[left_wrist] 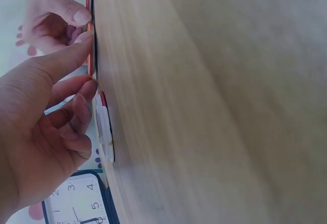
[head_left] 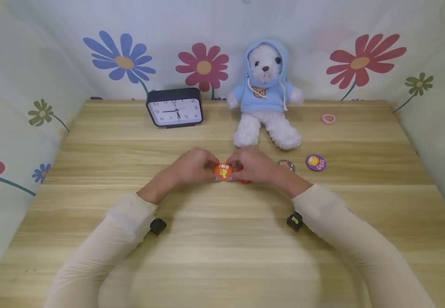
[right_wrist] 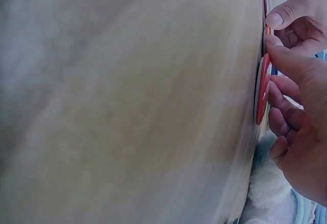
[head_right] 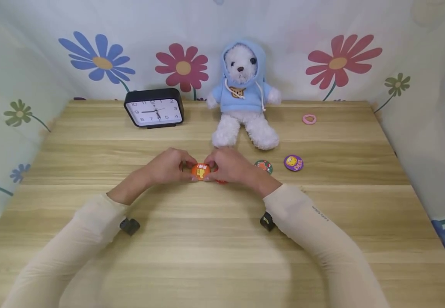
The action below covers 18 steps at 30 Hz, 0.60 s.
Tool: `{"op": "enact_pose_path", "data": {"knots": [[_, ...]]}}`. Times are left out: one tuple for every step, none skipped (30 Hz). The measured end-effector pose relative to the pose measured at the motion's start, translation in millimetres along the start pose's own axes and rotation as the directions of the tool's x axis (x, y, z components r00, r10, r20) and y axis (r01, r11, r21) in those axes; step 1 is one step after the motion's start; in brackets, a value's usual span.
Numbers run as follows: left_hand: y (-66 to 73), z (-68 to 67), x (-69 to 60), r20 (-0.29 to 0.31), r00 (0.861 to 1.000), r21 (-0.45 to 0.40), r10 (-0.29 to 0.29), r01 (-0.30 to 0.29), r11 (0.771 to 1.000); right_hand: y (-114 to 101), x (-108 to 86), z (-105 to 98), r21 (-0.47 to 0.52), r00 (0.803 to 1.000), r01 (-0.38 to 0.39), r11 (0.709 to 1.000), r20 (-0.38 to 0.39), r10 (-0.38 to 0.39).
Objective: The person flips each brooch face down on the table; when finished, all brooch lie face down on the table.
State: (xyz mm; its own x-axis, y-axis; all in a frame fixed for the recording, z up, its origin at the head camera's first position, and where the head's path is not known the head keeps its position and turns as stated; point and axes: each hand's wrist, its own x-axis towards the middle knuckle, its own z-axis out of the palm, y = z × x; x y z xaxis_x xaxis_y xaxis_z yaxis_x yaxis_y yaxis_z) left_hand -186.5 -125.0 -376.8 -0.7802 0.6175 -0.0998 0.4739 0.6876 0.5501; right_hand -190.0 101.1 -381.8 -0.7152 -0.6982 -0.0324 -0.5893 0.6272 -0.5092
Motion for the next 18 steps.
{"op": "enact_pose_path", "data": {"knots": [[0.6, 0.4, -0.3, -0.001, 1.000, 0.001, 0.002, -0.002, 1.000, 0.0, -0.1, 0.3, 0.003, 1.000, -0.002, 1.000, 0.001, 0.002], [1.1, 0.8, -0.4, -0.001, 1.000, 0.001, 0.005, -0.005, 1.000, 0.1, -0.1, 0.5, 0.006, 1.000, -0.006, 1.000, 0.003, 0.006], [1.4, 1.2, -0.5, -0.003, 1.000, 0.001, 0.007, -0.007, 1.000, 0.2, -0.2, 0.6, 0.011, 1.000, -0.009, 1.000, 0.005, 0.009], [1.7, 1.6, -0.5, -0.004, 1.000, 0.000, 0.009, -0.009, 1.000, 0.3, -0.2, 0.7, 0.017, 1.000, -0.011, 1.000, 0.007, 0.011], [2.0, 2.1, -0.4, -0.004, 1.000, -0.004, 0.011, -0.011, 1.000, 0.4, -0.1, 0.9, 0.020, 1.000, -0.014, 1.000, 0.008, 0.014], [2.0, 2.7, -0.4, -0.006, 1.000, -0.008, 0.014, -0.014, 1.000, 0.5, 0.0, 1.1, 0.025, 1.000, -0.017, 1.000, 0.008, 0.017], [1.9, 3.2, -0.3, -0.008, 1.000, -0.013, 0.016, -0.017, 1.000, 0.8, 0.0, 1.2, 0.031, 1.000, -0.020, 0.999, 0.007, 0.020], [1.9, 3.6, -0.2, -0.011, 1.000, -0.019, 0.018, -0.018, 1.000, 0.9, 0.0, 1.2, 0.037, 1.000, -0.024, 0.999, 0.005, 0.024], [1.5, 4.1, -0.1, -0.014, 1.000, -0.024, 0.018, -0.019, 1.000, 1.0, 0.1, 1.3, 0.042, 1.000, -0.028, 0.999, 0.004, 0.027], [1.5, 4.5, -0.1, -0.018, 1.000, -0.029, 0.018, -0.019, 0.999, 1.2, 0.3, 1.4, 0.046, 1.000, -0.030, 0.998, 0.002, 0.030], [1.3, 4.8, -0.2, -0.021, 1.000, -0.033, 0.018, -0.018, 0.999, 1.2, 0.4, 1.4, 0.049, 0.999, -0.033, 0.998, 0.001, 0.033], [1.5, 4.9, -0.4, -0.023, 1.000, -0.037, 0.014, -0.015, 0.999, 1.3, 0.6, 1.5, 0.055, 0.999, -0.037, 0.998, 0.000, 0.037], [1.8, 4.9, -0.6, -0.026, 1.000, -0.040, 0.009, -0.010, 0.999, 1.2, 0.7, 1.4, 0.057, 0.999, -0.036, 0.998, -0.002, 0.036], [2.2, 4.7, -0.9, -0.028, 1.000, -0.042, 0.002, -0.003, 0.999, 1.1, 0.9, 1.3, 0.059, 0.999, -0.039, 0.998, -0.003, 0.040], [2.6, 4.5, -1.1, -0.029, 1.000, -0.044, -0.005, 0.003, 0.999, 0.9, 1.1, 1.2, 0.061, 0.999, -0.041, 0.997, -0.003, 0.041], [3.4, 4.0, -1.2, -0.029, 1.000, -0.048, -0.012, 0.011, 0.999, 0.7, 1.2, 0.9, 0.063, 0.999, -0.043, 0.997, -0.004, 0.043], [3.8, 3.5, -1.1, -0.028, 0.999, -0.051, -0.017, 0.015, 0.999, 0.6, 1.2, 0.6, 0.061, 0.999, -0.043, 0.997, -0.006, 0.044], [4.6, 2.8, -1.0, -0.028, 0.999, -0.054, -0.022, 0.020, 0.998, 0.7, 1.5, 0.4, 0.062, 0.999, -0.044, 0.997, -0.008, 0.044]]}}
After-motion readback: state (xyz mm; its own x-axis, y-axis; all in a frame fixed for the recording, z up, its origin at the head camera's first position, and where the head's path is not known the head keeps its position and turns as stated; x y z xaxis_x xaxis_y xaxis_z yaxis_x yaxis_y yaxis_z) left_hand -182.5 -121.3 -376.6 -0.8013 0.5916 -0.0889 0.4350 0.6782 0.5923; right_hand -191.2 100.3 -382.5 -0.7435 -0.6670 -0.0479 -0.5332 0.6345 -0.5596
